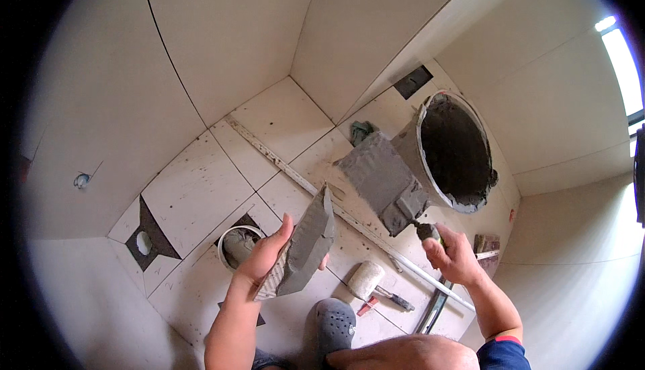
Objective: The person applies mortar to the back of floor tiles using a trowel, places the tiles into position around a floor drain, and taps them level with a rubber mallet.
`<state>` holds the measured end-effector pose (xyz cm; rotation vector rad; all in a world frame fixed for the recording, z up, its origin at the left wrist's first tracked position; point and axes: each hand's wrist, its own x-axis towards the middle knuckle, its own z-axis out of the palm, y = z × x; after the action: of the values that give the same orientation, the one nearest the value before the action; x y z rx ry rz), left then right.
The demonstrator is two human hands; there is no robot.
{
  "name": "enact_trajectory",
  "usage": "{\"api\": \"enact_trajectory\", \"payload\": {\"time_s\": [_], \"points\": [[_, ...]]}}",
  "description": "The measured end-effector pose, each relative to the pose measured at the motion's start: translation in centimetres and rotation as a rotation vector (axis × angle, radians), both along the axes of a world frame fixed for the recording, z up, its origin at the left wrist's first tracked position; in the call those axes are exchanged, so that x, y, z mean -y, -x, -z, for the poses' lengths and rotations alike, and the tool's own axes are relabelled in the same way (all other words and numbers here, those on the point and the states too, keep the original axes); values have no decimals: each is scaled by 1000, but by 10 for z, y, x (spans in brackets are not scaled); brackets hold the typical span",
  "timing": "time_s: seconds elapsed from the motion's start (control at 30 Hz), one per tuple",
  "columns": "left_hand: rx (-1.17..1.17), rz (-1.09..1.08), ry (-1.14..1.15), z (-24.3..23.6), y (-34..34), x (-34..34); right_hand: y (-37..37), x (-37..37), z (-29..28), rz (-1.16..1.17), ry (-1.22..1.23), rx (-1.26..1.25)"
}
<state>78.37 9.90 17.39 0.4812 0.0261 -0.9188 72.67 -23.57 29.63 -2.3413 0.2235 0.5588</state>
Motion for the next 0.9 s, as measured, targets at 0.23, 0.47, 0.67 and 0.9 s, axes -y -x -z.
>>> {"api": "enact_trajectory", "payload": {"time_s": [0.23, 0.47, 0.67, 0.9], "points": [[100, -224, -201, 1, -9, -15, 27, -8, 6, 199, -512, -284], [133, -350, -132, 5, -18, -24, 44, -40, 13, 273, -890, -602], [296, -359, -235, 8, -11, -21, 25, -59, -2, 313, -992, -601], [486, -422, -418, 9, -15, -18, 34, -55, 13, 206, -940, -604]]}}
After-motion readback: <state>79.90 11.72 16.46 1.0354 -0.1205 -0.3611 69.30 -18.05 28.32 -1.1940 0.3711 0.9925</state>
